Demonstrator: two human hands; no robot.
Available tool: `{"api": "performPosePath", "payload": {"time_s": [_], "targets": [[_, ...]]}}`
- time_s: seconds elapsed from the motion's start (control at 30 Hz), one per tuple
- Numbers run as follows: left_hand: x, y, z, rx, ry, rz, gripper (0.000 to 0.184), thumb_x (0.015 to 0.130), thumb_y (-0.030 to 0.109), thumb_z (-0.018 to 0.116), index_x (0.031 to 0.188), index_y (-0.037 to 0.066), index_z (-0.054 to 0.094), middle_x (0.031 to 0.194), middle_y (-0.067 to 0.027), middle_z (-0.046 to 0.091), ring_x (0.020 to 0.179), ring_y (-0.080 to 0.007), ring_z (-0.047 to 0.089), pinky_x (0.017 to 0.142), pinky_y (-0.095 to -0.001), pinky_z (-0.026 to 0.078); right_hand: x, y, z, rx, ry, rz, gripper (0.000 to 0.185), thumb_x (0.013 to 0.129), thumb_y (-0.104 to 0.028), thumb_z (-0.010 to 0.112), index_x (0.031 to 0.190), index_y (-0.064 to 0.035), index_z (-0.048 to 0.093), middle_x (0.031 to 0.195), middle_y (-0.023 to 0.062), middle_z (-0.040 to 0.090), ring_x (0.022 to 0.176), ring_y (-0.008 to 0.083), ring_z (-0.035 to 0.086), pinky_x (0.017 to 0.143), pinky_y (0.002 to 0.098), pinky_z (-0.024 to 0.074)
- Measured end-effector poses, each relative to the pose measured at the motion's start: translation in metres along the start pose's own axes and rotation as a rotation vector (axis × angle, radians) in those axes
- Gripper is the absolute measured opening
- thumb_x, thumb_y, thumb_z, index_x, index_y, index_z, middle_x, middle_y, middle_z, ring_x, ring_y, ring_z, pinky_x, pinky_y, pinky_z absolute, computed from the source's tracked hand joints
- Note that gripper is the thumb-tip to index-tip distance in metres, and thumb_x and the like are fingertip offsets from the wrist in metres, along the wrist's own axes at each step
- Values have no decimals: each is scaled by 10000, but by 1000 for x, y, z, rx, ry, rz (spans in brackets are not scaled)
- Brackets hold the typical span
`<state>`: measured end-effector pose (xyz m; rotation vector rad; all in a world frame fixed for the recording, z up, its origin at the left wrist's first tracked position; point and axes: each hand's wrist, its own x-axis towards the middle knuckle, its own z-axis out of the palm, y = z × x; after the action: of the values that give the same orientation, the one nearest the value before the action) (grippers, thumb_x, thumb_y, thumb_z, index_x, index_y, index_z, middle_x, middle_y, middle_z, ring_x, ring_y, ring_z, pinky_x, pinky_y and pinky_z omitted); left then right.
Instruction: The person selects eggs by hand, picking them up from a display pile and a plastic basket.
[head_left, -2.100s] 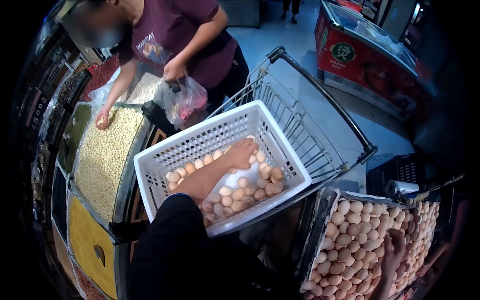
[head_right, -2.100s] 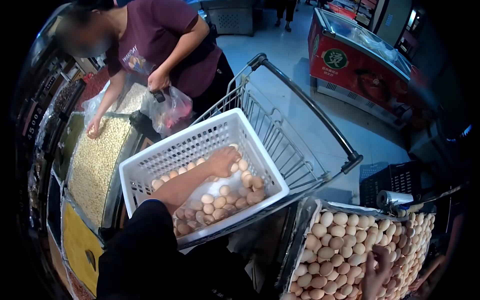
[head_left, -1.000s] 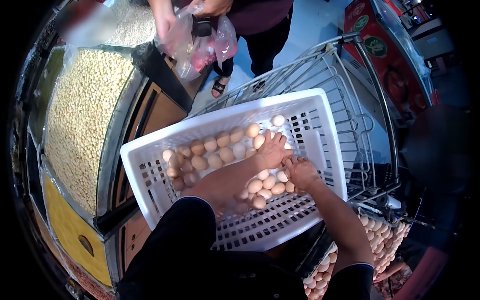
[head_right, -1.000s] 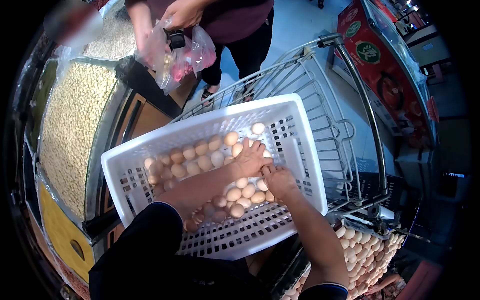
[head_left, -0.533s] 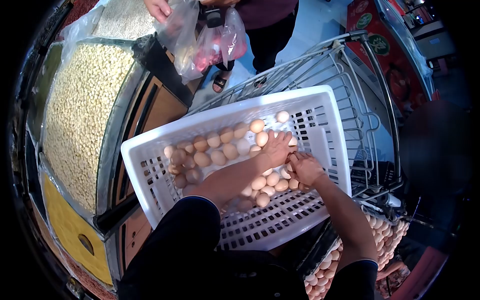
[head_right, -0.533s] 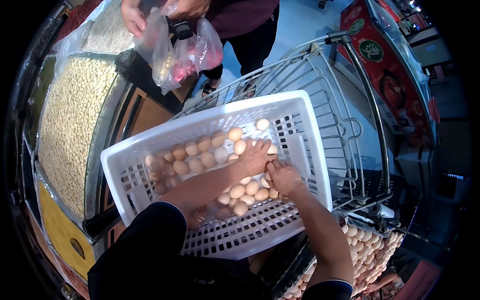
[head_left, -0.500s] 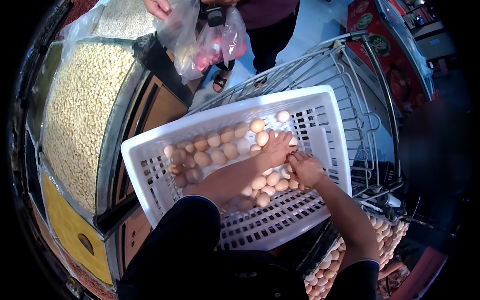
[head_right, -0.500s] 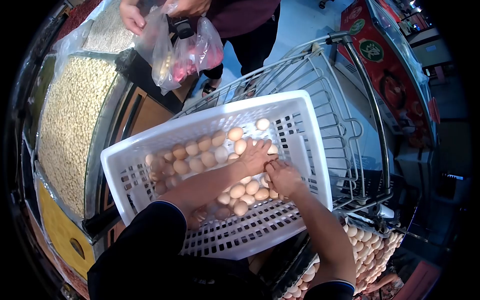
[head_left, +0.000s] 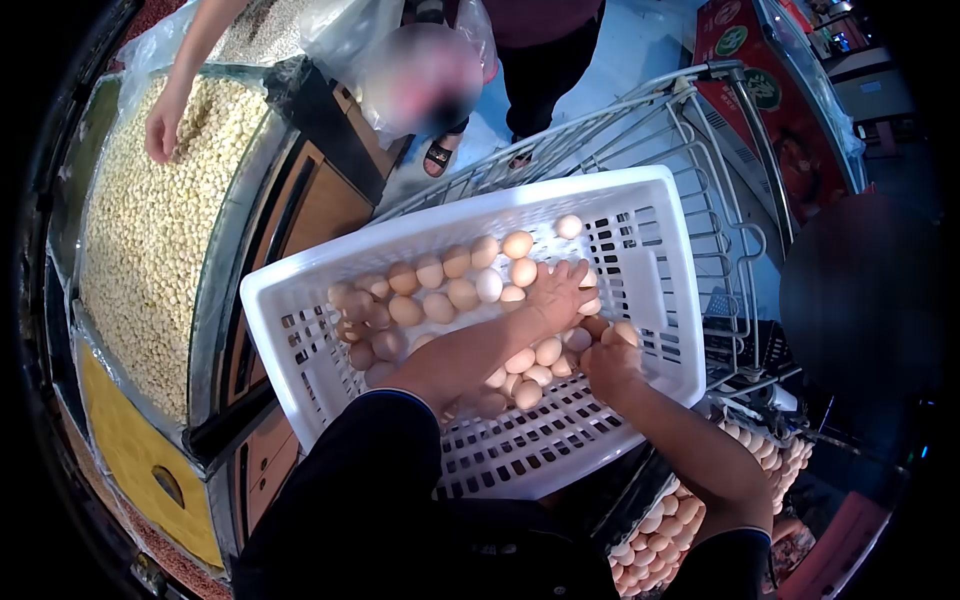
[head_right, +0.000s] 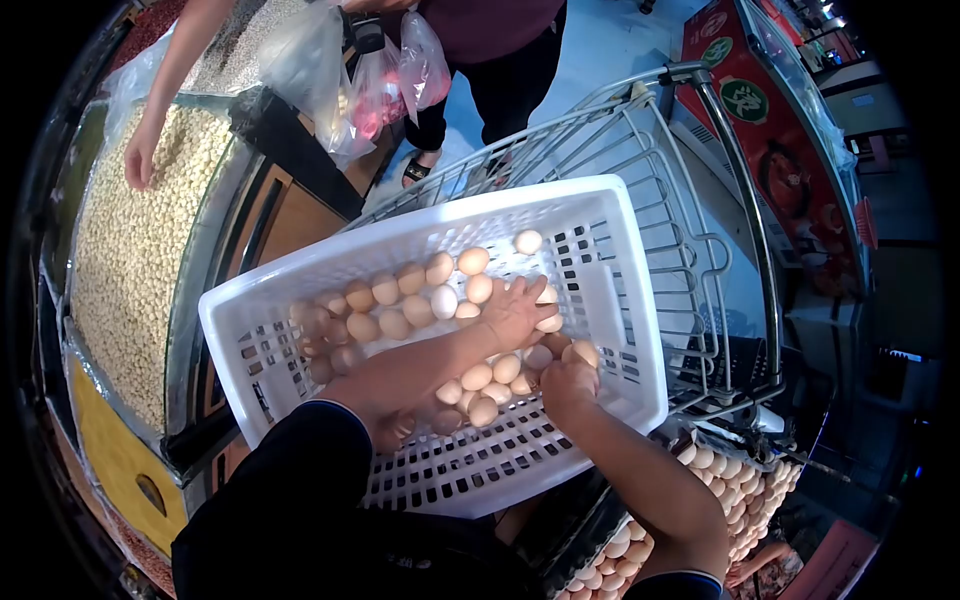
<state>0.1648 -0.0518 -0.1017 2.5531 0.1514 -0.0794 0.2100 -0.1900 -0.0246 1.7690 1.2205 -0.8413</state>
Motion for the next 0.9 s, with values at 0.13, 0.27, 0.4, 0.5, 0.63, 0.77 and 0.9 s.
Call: {"api": "performPosePath", "payload": {"time_s": [0.13,0.27,0.4,0.5,0.63,0.77,0.9], "targets": [[-4,3,2,-7,-10,-29,437,765,218,630,1191,281,553,1432,-138,300,1143,-340,412,822,-538,399,11,-10,-17,-9,-224,138,231,810,-111,611,1022,-93,702,1041,36,666,921,247,658,531,422,564],[0,13,0,-96,-75,-179,417,794,141,584,1191,265,557,1471,-134,250,1175,-368,395,844,-528,440,11,-21,-38,-181,-395,159,225,798,-104,633,1010,-88,707,1026,24,673,867,241,671,486,430,562],[7,18,-3,-150,-98,-280,398,809,106,553,1175,258,583,1498,-130,209,1209,-388,373,905,-484,469,16,-27,-42,-224,-400,133,213,802,-119,623,994,-102,712,1009,43,681,798,241,681,514,415,562],[10,17,-9,-146,-134,-285,387,808,104,556,1159,257,608,1494,-134,214,1212,-381,379,934,-446,471,-2,-20,-58,-99,-236,9,199,811,-154,612,979,-132,716,1043,58,671,898,245,665,640,411,564],[25,15,-22,-164,-268,-311,367,819,105,556,1146,255,630,1428,-136,299,1193,-369,411,941,-404,470,-23,-19,-65,26,-26,-185,270,802,-273,638,1045,-163,684,1137,81,620,1036,242,608,783,409,529],[45,13,-10,-15,-345,-280,349,827,96,551,1132,241,641,1341,-128,374,1169,-344,452,925,-386,475,8,-14,-50,524,27,-440,384,792,-385,617,1103,-159,636,1187,98,582,1068,253,581,889,370,473],[50,-1,-23,-54,-408,-214,426,751,142,679,1160,239,614,1314,-149,390,1138,-316,491,917,-392,469,48,-28,-24,852,103,-519,343,860,-344,592,1028,-45,588,1071,32,649,1053,224,596,958,308,442]]}}
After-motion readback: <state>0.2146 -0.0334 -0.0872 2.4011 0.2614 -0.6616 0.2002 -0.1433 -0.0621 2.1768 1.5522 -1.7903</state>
